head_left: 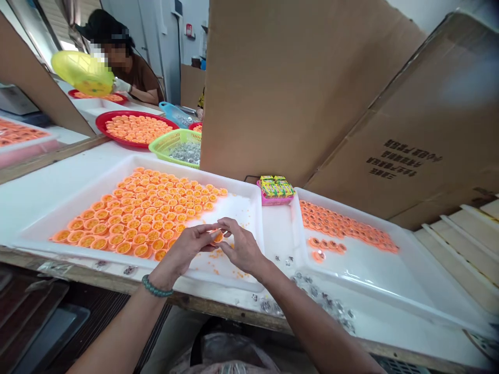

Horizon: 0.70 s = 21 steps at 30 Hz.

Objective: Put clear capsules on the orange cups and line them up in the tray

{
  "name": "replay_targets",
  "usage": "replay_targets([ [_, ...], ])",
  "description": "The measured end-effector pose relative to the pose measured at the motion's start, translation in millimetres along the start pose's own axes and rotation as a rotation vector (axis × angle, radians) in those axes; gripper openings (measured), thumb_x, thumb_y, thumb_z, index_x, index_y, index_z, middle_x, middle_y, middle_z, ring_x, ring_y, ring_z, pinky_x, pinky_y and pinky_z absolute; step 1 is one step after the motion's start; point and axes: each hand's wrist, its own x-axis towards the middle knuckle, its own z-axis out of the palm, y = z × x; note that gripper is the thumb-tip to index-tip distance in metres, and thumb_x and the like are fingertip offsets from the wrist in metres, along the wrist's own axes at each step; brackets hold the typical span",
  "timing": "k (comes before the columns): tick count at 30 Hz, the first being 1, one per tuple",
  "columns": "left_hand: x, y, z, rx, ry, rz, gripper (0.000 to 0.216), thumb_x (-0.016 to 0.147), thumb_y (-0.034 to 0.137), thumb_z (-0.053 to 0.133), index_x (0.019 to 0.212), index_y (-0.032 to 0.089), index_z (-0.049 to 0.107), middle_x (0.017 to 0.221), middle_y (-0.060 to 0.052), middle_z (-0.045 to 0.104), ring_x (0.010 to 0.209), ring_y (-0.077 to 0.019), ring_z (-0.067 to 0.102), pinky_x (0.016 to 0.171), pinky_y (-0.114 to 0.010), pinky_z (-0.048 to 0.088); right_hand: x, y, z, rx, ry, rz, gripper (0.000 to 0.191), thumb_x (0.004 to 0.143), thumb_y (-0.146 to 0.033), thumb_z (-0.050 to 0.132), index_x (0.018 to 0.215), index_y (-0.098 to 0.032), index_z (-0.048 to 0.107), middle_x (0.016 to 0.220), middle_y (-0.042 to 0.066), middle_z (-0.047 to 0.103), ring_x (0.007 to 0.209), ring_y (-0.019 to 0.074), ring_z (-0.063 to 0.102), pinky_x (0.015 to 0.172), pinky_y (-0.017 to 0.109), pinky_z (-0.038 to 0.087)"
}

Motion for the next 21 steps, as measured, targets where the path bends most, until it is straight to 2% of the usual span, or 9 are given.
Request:
replay_targets([
  [5,-0.8,-5.5,7.2,-0.213,-0.058,-0.069,0.028,0.069,0.031,0.075,0.091,0.016,0.069,0.08,-0.003,0.068,0.071,-0.0135,0.064,0.077,-0.027,0.054,-13.7,4.0,1.9,0.003,0.181,-0.008,0.027,0.086,-0.018,0.053,0.112,-0.022,0.057,0.11,0.008,0.062,0.103,0.0164,0.057,0.089,0.031,0.05],
  [9,-1.8,-8.1,16.0,-0.304,-0.098,-0.069,0.024,0.07,0.026,0.074,0.091,0.014,0.068,0.088,-0.004,0.068,0.077,-0.0145,0.064,0.079,-0.027,0.054,-24.6,2.1,0.3,-0.081,0.254,-0.049,0.024,0.088,-0.018,0.05,0.109,-0.021,0.061,0.105,0.008,0.065,0.101,0.017,0.059,0.088,0.031,0.051],
  [13,-2.0,-11.8,20.8,-0.288,-0.068,-0.056,0.024,0.07,0.025,0.074,0.092,0.016,0.067,0.087,-0.003,0.067,0.079,-0.0134,0.063,0.077,-0.025,0.053,-32.1,-1.3,-6.0,-0.144,0.224,-0.024,0.023,0.088,-0.02,0.05,0.109,-0.02,0.06,0.101,0.008,0.065,0.099,0.0173,0.06,0.088,0.031,0.051],
  [16,-1.8,-13.8,23.2,-0.239,0.0,-0.007,0.024,0.07,0.029,0.074,0.089,0.017,0.067,0.085,-0.003,0.067,0.077,-0.0129,0.062,0.075,-0.023,0.052,-33.5,-0.9,-7.0,-0.182,0.201,0.042,0.032,0.088,-0.024,0.051,0.12,-0.021,0.052,0.106,0.009,0.063,0.101,0.018,0.059,0.088,0.032,0.051],
  [19,-1.5,-14.8,25.9,-0.189,0.061,0.025,0.028,0.066,0.033,0.075,0.087,0.016,0.067,0.086,-0.003,0.067,0.076,-0.0135,0.062,0.074,-0.024,0.051,-34.5,1.8,-4.0,-0.254,0.121,0.027,0.041,0.09,-0.024,0.048,0.131,-0.021,0.044,0.118,0.01,0.058,0.109,0.019,0.055,0.092,0.034,0.049],
  [21,-1.3,-15.2,27.3,-0.184,0.11,0.018,0.031,0.063,0.033,0.077,0.086,0.015,0.067,0.085,-0.003,0.067,0.076,-0.0135,0.061,0.073,-0.025,0.051,-37.6,3.2,-2.0,-0.315,0.057,-0.004,0.039,0.091,-0.022,0.045,0.13,-0.02,0.045,0.116,0.011,0.06,0.107,0.0193,0.055,0.091,0.034,0.049],
])
